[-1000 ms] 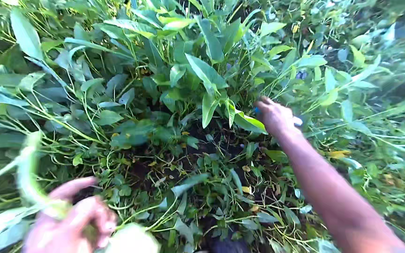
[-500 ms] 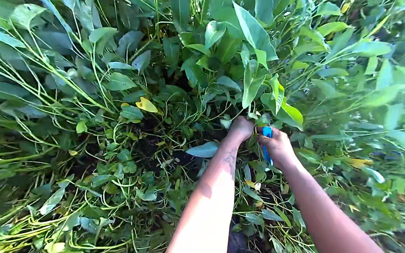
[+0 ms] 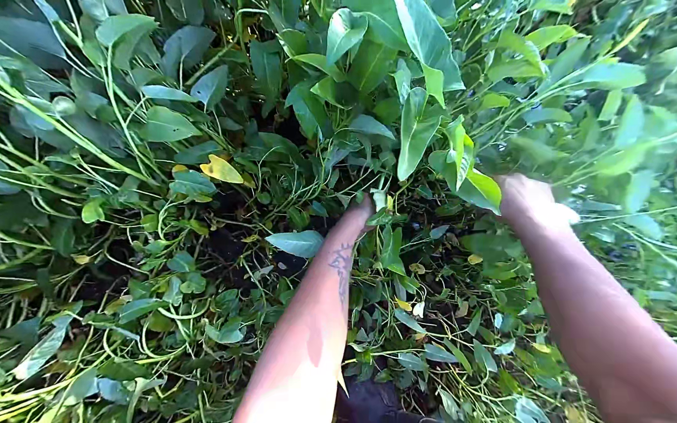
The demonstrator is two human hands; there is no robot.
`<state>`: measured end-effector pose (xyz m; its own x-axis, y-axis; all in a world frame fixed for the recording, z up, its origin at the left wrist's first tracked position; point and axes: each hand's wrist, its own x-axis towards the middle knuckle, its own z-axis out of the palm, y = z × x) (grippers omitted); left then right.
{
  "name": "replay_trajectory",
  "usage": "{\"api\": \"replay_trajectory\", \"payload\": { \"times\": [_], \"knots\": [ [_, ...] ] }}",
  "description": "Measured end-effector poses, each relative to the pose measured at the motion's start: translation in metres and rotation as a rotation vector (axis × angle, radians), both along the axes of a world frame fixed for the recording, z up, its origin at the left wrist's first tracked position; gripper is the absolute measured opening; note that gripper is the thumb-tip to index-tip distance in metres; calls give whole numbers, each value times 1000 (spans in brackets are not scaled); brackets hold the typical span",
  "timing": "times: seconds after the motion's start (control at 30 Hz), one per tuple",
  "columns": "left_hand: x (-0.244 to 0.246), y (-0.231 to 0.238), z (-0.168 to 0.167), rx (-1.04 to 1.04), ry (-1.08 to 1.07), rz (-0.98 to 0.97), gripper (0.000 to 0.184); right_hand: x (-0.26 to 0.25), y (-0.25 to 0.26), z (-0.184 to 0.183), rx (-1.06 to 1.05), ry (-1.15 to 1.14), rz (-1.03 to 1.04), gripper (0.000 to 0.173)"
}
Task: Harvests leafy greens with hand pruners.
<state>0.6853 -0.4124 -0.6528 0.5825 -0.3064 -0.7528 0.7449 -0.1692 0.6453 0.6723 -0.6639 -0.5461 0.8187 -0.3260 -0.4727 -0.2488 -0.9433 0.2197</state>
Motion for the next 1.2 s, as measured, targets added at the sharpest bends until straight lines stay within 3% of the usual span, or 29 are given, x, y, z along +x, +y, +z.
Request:
{"api": "replay_trajectory", "payload": {
  "times": [0.07,0.17,0.23,0.33,0.47,0.57,0.63,0.73,0.87,0.93,1.03,1.13,1.2],
  "knots": [
    [0,11,2,30,-251,-117,33,-7,-7,-2,-88,75,-56,25],
    [-16,31,19,-100,-487,71,27,-32,-16,-8,-56,119,-178,23],
    [-42,36,51,-299,-485,141,24,-52,-19,-12,57,93,-242,23],
    [-77,10,71,-295,-402,-167,21,-89,-21,-29,381,16,-397,23],
    [-72,-60,29,2,-131,-427,36,-119,8,-32,867,-159,-827,31],
    [-65,-86,7,69,-161,-347,30,-135,22,-37,1148,-279,-1028,32],
    [-64,-96,2,71,-227,-332,35,-139,28,-36,1211,-275,-1023,28],
    [-59,-100,3,142,-257,-397,37,-135,28,-25,1100,-196,-921,23],
    [-61,-82,-16,-6,-192,-178,34,-116,-11,-11,558,-107,-594,29],
    [-61,-74,-29,-132,-67,-21,32,-110,-32,-13,420,-90,-471,24],
    [-58,-63,-34,-208,2,46,34,-99,-34,2,448,-49,-413,31],
    [-59,-52,-32,-217,-37,23,39,-93,-16,39,663,11,-462,47],
    [-61,-51,-32,-210,-59,48,38,-92,-10,61,892,-10,-425,35]
  ]
}}
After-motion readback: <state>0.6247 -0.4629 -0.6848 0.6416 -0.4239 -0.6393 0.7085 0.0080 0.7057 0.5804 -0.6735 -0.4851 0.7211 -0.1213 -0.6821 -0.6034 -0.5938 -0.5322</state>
